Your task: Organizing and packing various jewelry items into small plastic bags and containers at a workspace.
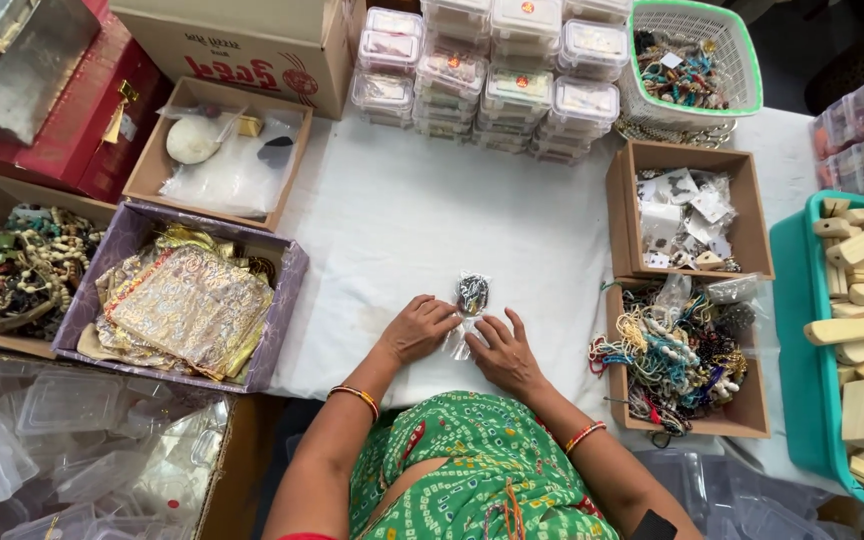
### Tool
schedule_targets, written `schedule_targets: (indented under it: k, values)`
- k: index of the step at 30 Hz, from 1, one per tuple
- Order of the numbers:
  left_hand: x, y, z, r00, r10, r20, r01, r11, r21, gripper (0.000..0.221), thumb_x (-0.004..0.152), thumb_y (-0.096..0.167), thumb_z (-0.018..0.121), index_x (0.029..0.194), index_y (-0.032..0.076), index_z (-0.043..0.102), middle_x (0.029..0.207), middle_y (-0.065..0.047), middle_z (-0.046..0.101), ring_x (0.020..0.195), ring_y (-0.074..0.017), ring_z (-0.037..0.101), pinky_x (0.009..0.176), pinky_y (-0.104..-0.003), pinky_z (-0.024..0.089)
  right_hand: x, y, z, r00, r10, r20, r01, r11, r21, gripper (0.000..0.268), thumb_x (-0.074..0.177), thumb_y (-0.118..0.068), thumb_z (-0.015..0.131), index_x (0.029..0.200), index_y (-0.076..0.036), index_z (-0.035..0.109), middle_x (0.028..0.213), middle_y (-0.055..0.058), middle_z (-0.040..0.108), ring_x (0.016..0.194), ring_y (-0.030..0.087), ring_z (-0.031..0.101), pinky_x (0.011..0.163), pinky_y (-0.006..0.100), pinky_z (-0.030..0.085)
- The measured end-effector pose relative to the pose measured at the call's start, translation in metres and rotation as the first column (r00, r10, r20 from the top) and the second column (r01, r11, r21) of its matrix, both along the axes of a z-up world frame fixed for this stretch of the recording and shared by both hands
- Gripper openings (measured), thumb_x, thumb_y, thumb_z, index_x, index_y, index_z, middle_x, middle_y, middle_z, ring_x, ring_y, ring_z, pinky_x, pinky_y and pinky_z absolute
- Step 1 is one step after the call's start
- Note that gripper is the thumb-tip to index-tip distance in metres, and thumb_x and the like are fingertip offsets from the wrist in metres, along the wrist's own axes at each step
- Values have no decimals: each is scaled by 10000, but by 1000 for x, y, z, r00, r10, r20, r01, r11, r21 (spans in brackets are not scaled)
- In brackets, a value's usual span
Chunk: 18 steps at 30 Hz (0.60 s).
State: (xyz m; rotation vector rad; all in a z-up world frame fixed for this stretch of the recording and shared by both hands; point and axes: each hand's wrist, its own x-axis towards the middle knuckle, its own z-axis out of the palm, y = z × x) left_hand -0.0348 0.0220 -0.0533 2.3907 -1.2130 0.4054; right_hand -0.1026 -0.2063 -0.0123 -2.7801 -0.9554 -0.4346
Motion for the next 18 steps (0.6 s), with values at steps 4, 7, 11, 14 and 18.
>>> schedule_targets:
  k: [4,7,11,14,18]
  values:
    - [-7,4,9,1000,-12,-23,13,999,48,218,898,226,678,1108,168,688,1269,-56,673,1187,-211,626,1102,-440,412,-3,-7,-9,998,21,-57,-19,999,31,371,848,-172,719,1206,-92,666,1196,89,625,1144,233,606,1057,486,389]
    - [-14,3,17,1000,0,-26,2,997,82,187,898,278,676,1055,176,674,1324,-81,651,1246,-225,600,1114,-463,389,-3,-5,-7,985,6,-175,21,988,152,307,906,-182,693,1182,-50,659,1160,98,678,1073,236,631,1023,426,405]
    - [-18,-4,9,972,112,-205,-116,993,-6,168,956,312,649,1001,155,687,1329,-41,652,1272,-204,580,1133,-477,350,7,-4,-20,918,-136,-372,276,892,357,156,969,-183,671,1054,-54,695,971,96,717,940,248,666,908,411,458]
    - [-15,-15,15,899,204,-386,-239,970,-42,203,968,314,639,974,125,713,1276,4,666,1224,-179,577,1100,-460,351,18,-3,-30,836,-180,-519,446,774,450,131,981,-176,682,1018,-55,716,868,111,721,798,263,680,757,396,507]
    - [-9,-29,25,759,342,-555,-374,926,58,234,916,310,662,845,108,755,1165,32,669,1131,-165,562,984,-429,361,28,2,-24,720,-235,-653,618,645,449,189,942,-184,707,1071,-52,667,718,104,713,602,255,686,562,380,514]
